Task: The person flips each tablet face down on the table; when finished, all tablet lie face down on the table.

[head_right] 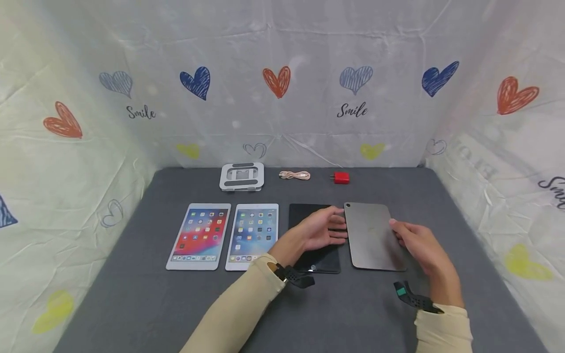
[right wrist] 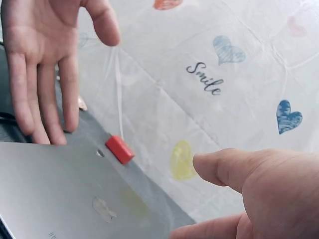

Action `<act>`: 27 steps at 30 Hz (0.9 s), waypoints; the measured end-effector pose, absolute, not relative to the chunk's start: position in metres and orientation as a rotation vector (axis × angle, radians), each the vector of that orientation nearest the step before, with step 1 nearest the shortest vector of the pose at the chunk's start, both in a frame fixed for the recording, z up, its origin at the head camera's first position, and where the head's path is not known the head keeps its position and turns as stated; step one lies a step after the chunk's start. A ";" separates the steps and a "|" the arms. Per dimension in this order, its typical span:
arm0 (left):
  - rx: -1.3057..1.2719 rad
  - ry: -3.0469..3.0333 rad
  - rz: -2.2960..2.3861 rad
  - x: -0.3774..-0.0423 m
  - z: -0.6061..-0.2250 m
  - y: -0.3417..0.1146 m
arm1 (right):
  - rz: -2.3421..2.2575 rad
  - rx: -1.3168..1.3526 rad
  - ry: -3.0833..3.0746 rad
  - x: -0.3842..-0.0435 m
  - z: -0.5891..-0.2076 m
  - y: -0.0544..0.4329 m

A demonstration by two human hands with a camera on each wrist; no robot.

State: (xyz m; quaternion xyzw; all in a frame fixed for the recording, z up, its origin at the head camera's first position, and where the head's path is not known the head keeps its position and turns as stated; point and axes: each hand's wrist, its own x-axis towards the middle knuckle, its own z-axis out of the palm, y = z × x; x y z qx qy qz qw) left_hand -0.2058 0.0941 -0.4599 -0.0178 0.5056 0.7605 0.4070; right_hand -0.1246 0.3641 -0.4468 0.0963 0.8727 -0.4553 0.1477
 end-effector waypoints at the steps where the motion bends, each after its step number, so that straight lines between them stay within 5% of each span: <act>1: -0.032 1.278 1.916 -0.205 -0.460 0.092 | -1.309 0.277 2.511 -0.125 -0.446 0.363; 17: 0.317 1.332 1.913 -0.202 -0.442 0.008 | -1.576 -0.007 2.282 -0.127 -0.424 0.349; 27: 0.239 1.578 1.908 -0.202 -0.438 -0.059 | -1.694 -0.086 2.160 -0.138 -0.432 0.313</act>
